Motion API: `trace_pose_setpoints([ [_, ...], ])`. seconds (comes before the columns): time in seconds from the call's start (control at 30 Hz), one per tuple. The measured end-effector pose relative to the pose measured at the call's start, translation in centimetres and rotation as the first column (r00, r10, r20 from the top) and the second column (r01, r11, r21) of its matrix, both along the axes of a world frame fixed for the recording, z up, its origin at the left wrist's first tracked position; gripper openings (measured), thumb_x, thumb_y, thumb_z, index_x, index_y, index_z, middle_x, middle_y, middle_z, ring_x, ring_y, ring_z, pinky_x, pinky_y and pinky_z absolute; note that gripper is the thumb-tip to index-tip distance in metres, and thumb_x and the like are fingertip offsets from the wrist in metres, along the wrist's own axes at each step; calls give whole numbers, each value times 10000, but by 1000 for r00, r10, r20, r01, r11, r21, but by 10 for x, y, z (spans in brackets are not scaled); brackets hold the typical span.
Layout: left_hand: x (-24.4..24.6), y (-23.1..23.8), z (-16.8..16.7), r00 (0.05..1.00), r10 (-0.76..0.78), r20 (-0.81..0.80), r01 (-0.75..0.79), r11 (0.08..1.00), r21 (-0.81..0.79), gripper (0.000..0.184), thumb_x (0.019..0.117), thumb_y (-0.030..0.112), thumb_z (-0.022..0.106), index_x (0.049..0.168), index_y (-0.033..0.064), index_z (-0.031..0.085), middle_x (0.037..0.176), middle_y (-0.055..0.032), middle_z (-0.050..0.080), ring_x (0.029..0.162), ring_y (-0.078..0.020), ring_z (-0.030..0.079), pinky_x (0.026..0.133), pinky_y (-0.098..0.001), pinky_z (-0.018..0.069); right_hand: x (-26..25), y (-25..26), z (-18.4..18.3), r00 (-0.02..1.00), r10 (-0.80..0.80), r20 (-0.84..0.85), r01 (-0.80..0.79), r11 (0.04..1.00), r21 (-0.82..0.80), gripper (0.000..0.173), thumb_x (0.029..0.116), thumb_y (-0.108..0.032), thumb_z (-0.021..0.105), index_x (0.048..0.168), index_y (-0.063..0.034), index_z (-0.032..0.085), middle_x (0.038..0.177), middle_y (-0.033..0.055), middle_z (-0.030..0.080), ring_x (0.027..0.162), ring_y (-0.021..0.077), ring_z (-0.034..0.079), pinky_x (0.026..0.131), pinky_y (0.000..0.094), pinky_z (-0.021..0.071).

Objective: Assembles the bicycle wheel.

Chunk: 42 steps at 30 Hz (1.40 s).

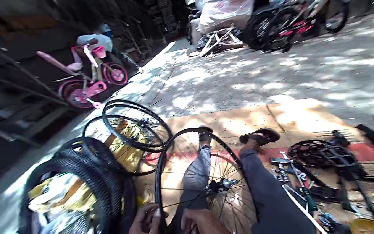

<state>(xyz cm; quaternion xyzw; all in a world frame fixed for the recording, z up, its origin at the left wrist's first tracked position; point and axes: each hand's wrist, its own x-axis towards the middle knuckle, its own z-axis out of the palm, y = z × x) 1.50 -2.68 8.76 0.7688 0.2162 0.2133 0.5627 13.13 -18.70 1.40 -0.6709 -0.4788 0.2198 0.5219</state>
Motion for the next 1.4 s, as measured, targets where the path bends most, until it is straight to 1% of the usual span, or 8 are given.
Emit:
trace_pose_setpoints([
  [0.1,3,-7,1,997,61,50,-59,998,-31,191,996,-16,517,1177,-40,575,876,-97,714,697,-173,688,566,-300,570,-17,8,3,957,-44,286,87,986,-140,167,878,-183,701,1039,-140,694,809,79,719,750,287,716,681,550,553],
  [0.23,-2,-6,-3,993,60,102,-50,995,-92,358,958,-21,480,1316,-38,476,908,-176,691,704,-245,683,544,-313,561,16,-9,6,950,312,1,-311,949,-40,344,895,-384,779,1108,-134,678,1068,42,686,973,199,643,928,469,500],
  [0.43,2,-6,-5,991,82,101,-73,993,-90,180,995,2,494,1144,-56,575,862,-175,693,668,-219,679,514,-293,553,-21,10,0,940,-89,329,120,990,-78,202,826,-104,696,1022,-143,668,822,54,699,735,248,701,644,479,549],
  [0.63,1,-10,-3,992,91,82,-82,991,-110,278,1020,25,463,1286,-44,512,919,-199,703,715,-233,696,550,-303,571,18,-20,5,930,353,100,-357,934,23,370,1007,-457,597,1171,-130,651,1152,58,654,1103,222,615,986,489,452],
  [0.83,5,-10,-2,993,52,109,-39,992,-120,211,978,-14,476,1173,-28,555,884,-171,682,697,-226,684,551,-317,581,-21,8,-9,877,-192,441,171,981,87,139,887,-140,681,1025,-156,665,741,37,651,631,218,655,558,410,517],
  [1.03,1,-4,-5,992,57,115,-42,991,-131,223,1015,9,504,1232,-37,529,911,-224,710,707,-242,707,551,-301,574,17,-20,9,928,356,109,-357,934,-10,380,1029,-483,551,1148,-137,654,1080,56,630,1059,219,607,968,468,447],
  [1.23,5,-9,-3,992,45,115,-29,990,-140,225,987,3,473,1196,-21,551,896,-183,674,718,-223,682,564,-298,572,-17,7,-4,891,-141,431,131,990,53,202,873,-66,658,1065,-127,645,799,61,664,666,235,667,566,409,526],
  [1.4,1,-7,-4,992,60,111,-44,989,-143,232,1013,17,498,1236,-31,542,919,-217,695,701,-228,692,547,-288,564,17,-16,11,920,365,145,-362,931,-47,374,997,-422,618,1228,-129,595,1001,57,648,968,236,628,940,490,463],
])
